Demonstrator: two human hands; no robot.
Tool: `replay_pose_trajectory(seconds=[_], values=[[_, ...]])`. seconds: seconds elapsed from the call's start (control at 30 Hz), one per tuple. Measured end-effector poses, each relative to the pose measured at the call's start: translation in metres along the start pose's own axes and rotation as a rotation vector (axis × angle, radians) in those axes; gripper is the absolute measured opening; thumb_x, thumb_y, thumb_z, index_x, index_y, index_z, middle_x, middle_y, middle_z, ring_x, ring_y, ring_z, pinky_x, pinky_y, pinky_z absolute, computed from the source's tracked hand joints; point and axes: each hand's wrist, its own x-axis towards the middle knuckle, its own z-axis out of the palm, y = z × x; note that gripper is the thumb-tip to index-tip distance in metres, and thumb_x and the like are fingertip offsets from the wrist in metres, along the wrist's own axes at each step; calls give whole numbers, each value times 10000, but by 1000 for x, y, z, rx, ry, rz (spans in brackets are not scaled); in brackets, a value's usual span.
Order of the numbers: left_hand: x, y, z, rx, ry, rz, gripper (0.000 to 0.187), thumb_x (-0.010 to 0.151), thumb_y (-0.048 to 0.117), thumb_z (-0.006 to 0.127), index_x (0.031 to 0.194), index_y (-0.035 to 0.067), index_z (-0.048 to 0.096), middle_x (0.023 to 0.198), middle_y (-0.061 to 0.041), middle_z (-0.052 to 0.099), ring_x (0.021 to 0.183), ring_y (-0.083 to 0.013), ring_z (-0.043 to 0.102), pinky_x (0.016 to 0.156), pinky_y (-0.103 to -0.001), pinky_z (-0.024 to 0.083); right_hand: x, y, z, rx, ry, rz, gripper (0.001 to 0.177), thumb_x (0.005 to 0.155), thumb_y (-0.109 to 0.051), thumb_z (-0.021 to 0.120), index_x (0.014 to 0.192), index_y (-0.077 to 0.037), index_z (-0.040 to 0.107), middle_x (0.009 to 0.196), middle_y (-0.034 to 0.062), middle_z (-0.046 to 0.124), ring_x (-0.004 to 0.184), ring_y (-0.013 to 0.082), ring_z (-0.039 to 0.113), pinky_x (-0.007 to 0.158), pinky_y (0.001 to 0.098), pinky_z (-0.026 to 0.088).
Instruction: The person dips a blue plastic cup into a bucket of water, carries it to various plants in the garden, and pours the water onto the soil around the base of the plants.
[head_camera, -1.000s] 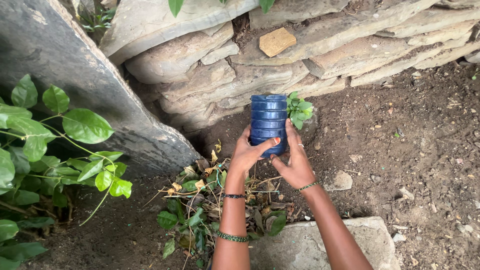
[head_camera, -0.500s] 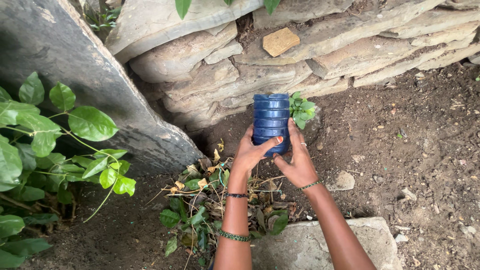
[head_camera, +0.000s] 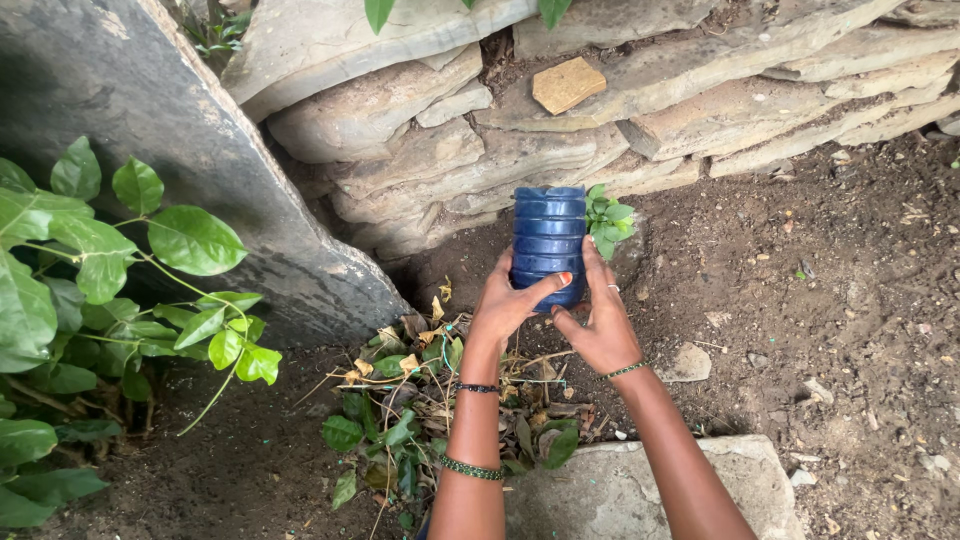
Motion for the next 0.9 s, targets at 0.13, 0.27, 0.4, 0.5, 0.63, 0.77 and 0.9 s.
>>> replay_pose_trajectory(seconds=[0.13, 0.27, 0.4, 0.5, 0.63, 0.77, 0.9], values=[[-1, -1, 1, -37, -25, 55, 812, 678, 214, 897, 1363, -17, 527, 1146, -151, 739, 940, -201, 752, 784, -322, 644, -1, 0, 0, 11, 5, -5, 1072, 757, -52, 741, 1631, -73, 119, 1634, 267, 275, 1524, 390, 279, 1208, 462, 304], [-3, 2, 1, -16, -39, 83, 794, 688, 219, 894, 1362, -19, 549, 1150, -138, 744, 958, -194, 747, 829, -324, 632, -1, 0, -2, 7, 9, -29, 1071, 755, -50, 743, 1628, -64, 122, 1633, 272, 276, 1527, 390, 280, 1215, 461, 295], [-5, 5, 2, -11, -23, 64, 802, 684, 219, 894, 1367, -5, 537, 1154, -129, 742, 967, -185, 740, 840, -325, 620, -1, -2, -2, 21, 5, -27, 1072, 754, -48, 739, 1628, -55, 119, 1637, 274, 262, 1530, 389, 273, 1214, 456, 289], [-5, 6, 3, -16, -24, 67, 797, 685, 216, 893, 1365, -7, 542, 1156, -132, 743, 966, -182, 739, 840, -319, 616, -1, -4, -4, -5, 7, -35, 1073, 751, -43, 747, 1627, -50, 127, 1636, 277, 265, 1534, 394, 260, 1225, 463, 264], [-5, 1, 3, -23, -12, 71, 800, 685, 204, 893, 1366, -7, 530, 1159, -129, 739, 969, -183, 737, 844, -324, 614, -2, -3, -4, -9, 8, -38, 1065, 753, -52, 749, 1623, -47, 135, 1631, 275, 274, 1530, 392, 272, 1223, 459, 274], [-2, -6, 4, 5, -5, 104, 792, 693, 190, 894, 1369, -20, 539, 1168, -132, 740, 988, -191, 736, 874, -328, 609, -2, -3, -5, 31, 2, -27, 1061, 747, -52, 742, 1622, -45, 142, 1630, 275, 273, 1531, 393, 272, 1219, 453, 282], [-3, -6, 9, -31, -1, 99, 883, 677, 187, 895, 1424, -14, 470, 1214, -145, 720, 1048, -210, 722, 918, -343, 594, -3, -8, -8, 11, -6, -31, 1046, 750, -5, 736, 1617, -57, 154, 1642, 254, 253, 1528, 391, 266, 1177, 468, 347]])
